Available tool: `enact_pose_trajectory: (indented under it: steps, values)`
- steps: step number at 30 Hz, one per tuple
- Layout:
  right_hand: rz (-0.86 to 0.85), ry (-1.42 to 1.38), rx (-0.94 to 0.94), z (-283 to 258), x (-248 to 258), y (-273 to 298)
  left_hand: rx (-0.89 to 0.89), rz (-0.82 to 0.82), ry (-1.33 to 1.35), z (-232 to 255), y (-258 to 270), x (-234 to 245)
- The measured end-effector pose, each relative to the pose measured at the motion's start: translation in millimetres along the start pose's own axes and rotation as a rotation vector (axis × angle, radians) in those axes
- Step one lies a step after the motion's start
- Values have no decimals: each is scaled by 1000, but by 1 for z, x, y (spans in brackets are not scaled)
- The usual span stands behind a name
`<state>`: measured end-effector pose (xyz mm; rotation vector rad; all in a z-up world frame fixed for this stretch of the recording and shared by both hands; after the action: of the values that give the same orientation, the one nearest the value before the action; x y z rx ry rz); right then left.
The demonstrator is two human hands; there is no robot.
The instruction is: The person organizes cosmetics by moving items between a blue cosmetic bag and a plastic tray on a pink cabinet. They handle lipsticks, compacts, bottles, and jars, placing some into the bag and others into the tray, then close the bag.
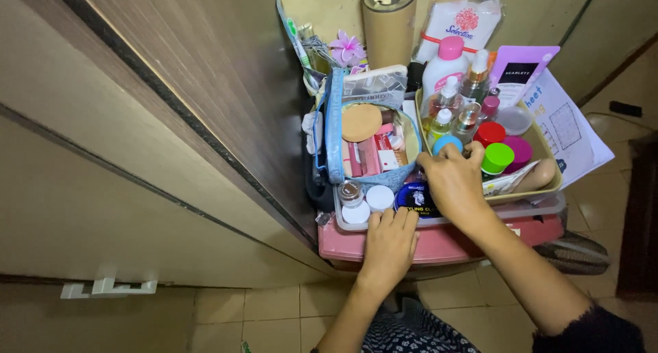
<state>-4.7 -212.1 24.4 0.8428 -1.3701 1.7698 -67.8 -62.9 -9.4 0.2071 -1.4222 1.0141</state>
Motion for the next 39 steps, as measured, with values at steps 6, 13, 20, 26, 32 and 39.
enact_pose_trajectory:
  steps: [6, 13, 20, 26, 32, 39]
  values:
    - [57, 159, 17, -15, 6, -2, -79, 132, 203, 0, 3, 25]
    - [-119, -614, 315, -78, 25, -23, 146, 699, 279, -38, 51, 43]
    - [-379, -483, 269, -117, -21, -29, 346, 716, 328, -61, 67, 42]
    - [-341, -641, 185, -99, 12, -7, 307, 672, 413, -71, 51, 32]
    - [-77, -710, -158, -49, 28, 27, 181, 422, 304, -76, 14, 26]
    - [-207, -643, -244, -29, 37, 49, 288, 483, 376, -62, -26, 52]
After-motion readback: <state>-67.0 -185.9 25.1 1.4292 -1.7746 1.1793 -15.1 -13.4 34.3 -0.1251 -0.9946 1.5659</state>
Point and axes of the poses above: each hand's wrist, its own y-axis away from the middle knuckle, its own x-axis out of the back of the hand, z = x × y, the point moved 4 cm from there along -y, towards the middle knuckle, and after that the axes turned 2 degrees about y, right-handed, at the moved point
